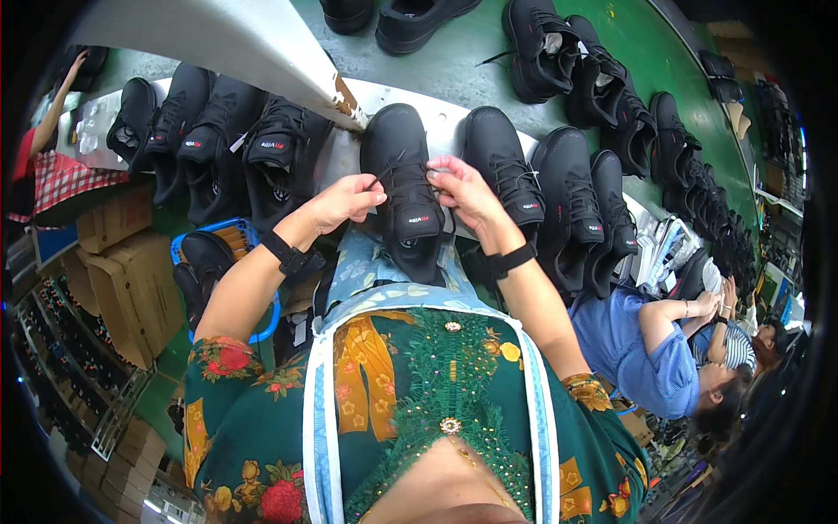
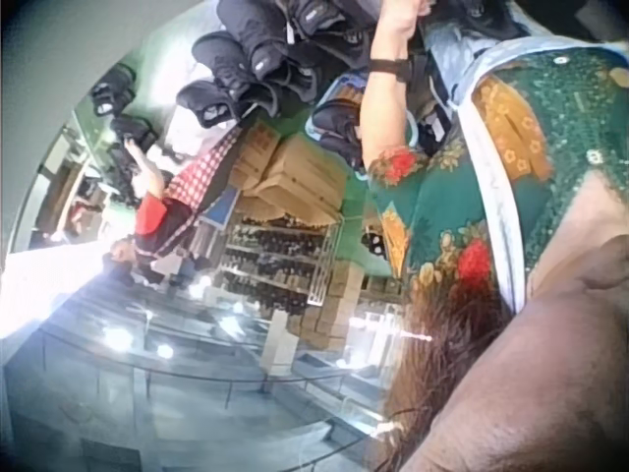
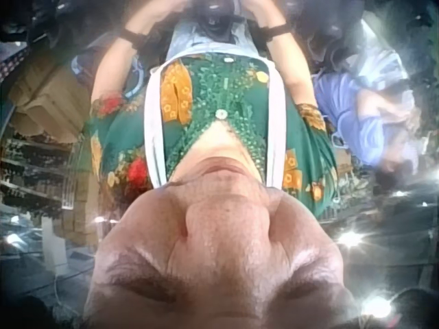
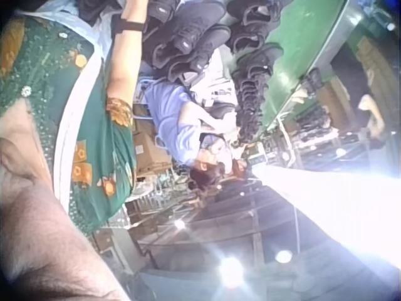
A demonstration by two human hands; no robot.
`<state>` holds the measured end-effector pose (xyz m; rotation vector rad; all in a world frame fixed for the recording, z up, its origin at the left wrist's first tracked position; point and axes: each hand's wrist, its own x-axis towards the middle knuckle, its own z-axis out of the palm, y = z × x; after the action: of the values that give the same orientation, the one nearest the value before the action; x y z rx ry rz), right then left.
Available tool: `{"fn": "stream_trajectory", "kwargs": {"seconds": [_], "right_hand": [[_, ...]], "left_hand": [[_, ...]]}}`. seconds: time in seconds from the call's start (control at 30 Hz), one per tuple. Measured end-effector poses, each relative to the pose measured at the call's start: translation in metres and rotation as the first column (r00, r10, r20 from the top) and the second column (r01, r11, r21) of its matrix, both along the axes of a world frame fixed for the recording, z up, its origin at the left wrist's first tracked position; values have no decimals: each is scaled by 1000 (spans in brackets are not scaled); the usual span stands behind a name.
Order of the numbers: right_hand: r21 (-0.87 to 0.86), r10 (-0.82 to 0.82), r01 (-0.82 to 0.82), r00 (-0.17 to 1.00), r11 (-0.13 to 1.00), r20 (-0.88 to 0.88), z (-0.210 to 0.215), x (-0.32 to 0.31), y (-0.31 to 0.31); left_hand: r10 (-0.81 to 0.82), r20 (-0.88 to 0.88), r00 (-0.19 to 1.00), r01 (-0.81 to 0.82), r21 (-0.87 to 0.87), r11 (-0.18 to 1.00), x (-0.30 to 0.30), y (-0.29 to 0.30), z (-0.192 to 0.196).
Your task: Lacing black sneakers and arranging them on an assembly line bench in a shoe factory.
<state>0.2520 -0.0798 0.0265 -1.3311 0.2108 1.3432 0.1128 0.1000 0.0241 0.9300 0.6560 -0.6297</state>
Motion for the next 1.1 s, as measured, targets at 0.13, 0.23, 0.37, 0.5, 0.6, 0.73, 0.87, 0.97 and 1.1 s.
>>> {"fn": "stream_trajectory", "kwargs": {"seconds": [0.13,0.23,0.37,0.5,0.6,0.73,0.87,0.97,1.1], "right_hand": [[-26,112,-109,961,994,254,1,1,-4],[-204,233,-121,650,971,724,19,5,-7],[-282,395,-302,435,911,809,46,-8,-5],[-443,524,-414,101,795,846,47,-18,11],[-468,505,-438,-37,768,862,39,-20,13],[-475,490,-189,44,860,870,26,-26,-3],[-365,373,-136,37,921,927,18,-34,-11],[-293,338,-242,174,925,925,18,-25,-7],[136,211,-240,957,961,199,23,-5,-3]], "left_hand": [[-41,377,925,-143,447,883,3,-3,-7],[386,380,841,-529,419,738,-3,-19,0],[180,372,911,-399,678,618,-24,-49,18],[-71,411,909,-340,829,445,-19,-50,21],[-3,262,965,-181,672,718,-13,-34,16],[5,226,974,-123,512,850,-25,-22,14],[191,307,932,-272,249,929,-33,-24,13],[335,295,895,-346,-16,938,-29,-29,11],[473,262,841,-445,-161,881,-25,-33,9]]}}
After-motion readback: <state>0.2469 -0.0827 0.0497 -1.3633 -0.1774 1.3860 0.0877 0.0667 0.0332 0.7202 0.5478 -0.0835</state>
